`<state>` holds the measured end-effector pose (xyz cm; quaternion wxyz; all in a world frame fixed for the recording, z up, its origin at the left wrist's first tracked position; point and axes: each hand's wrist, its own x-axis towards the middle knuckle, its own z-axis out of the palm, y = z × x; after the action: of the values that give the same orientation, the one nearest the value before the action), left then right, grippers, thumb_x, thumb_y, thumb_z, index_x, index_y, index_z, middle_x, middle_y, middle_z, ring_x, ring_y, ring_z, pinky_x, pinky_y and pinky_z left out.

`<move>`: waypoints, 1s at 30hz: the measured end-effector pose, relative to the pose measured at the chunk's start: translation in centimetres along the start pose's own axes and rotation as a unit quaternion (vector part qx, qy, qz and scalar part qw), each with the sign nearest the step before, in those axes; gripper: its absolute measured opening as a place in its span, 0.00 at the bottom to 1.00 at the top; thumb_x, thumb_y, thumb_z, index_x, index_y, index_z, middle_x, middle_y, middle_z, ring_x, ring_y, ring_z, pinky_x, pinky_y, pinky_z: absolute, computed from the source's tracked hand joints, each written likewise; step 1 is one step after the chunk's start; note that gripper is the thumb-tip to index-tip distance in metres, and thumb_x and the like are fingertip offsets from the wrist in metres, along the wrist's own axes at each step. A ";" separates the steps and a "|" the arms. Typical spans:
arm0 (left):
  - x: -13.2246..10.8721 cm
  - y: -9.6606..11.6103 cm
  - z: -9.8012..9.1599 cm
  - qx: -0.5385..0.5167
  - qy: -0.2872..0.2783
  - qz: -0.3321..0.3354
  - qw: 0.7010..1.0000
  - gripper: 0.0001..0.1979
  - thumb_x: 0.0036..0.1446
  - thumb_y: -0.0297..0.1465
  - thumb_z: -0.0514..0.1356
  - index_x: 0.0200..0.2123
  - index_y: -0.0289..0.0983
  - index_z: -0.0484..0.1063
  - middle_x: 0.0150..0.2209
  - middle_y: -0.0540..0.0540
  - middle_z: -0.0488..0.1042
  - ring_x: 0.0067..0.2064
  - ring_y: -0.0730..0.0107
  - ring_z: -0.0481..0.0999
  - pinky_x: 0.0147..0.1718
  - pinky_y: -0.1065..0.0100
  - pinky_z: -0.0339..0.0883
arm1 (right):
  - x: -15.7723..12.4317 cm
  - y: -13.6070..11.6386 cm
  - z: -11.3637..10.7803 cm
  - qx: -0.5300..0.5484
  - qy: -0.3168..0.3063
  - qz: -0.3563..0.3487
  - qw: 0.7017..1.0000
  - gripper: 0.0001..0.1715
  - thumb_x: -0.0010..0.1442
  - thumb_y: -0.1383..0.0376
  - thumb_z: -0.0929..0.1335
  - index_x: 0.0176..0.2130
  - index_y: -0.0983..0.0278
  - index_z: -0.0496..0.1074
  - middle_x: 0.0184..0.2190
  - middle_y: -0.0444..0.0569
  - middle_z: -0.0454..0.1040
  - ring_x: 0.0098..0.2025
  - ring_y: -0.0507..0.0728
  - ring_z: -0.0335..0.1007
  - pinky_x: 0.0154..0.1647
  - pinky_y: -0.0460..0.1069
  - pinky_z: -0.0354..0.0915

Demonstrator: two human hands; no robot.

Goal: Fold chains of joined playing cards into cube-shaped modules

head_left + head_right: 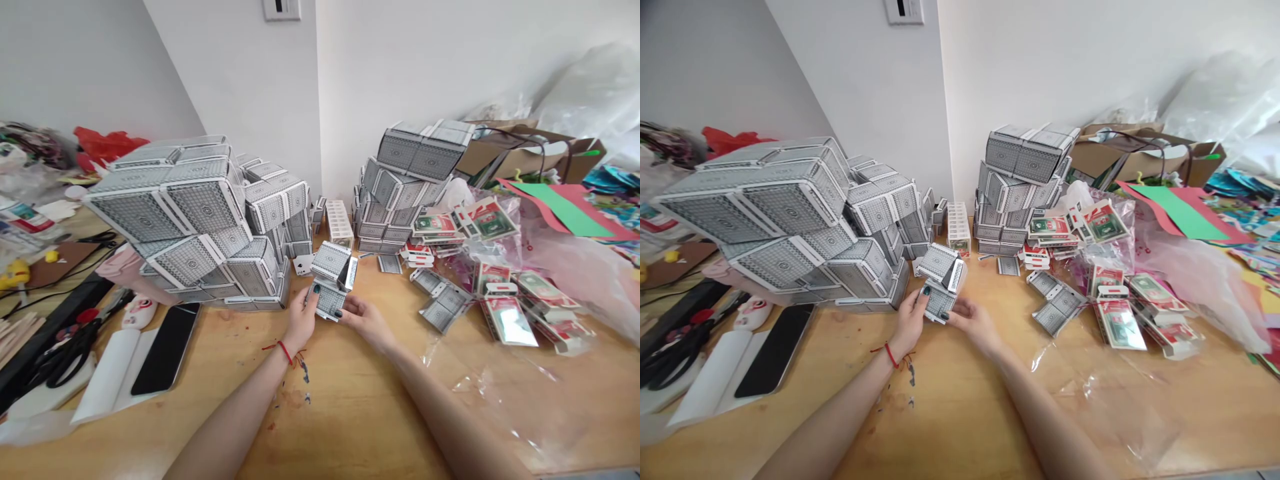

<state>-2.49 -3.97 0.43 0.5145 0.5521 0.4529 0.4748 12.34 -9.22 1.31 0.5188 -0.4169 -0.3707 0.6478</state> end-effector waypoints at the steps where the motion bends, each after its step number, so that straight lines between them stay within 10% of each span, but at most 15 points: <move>1: 0.0 0.0 0.0 0.002 0.003 0.001 1.000 0.19 0.53 0.47 0.55 0.29 0.35 0.69 0.26 0.50 0.69 0.27 0.73 0.64 0.27 0.73 0.59 | 0.0 0.0 0.0 -0.004 0.006 0.000 1.000 0.27 0.46 0.57 0.74 0.44 0.65 0.70 0.44 0.53 0.76 0.47 0.61 0.72 0.52 0.56 0.63; 30: 0.3 -0.4 0.0 -0.003 0.020 -0.002 1.000 0.18 0.53 0.45 0.55 0.29 0.34 0.69 0.27 0.49 0.70 0.29 0.73 0.65 0.29 0.73 0.60 | 0.2 0.8 1.6 -0.045 0.088 -0.042 0.994 0.26 0.45 0.59 0.74 0.42 0.64 0.68 0.43 0.54 0.76 0.45 0.61 0.73 0.51 0.56 0.66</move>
<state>-2.44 -3.61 0.03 0.5079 0.5399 0.4626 0.4863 10.54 -9.26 1.18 0.5570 -0.4789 -0.3699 0.5688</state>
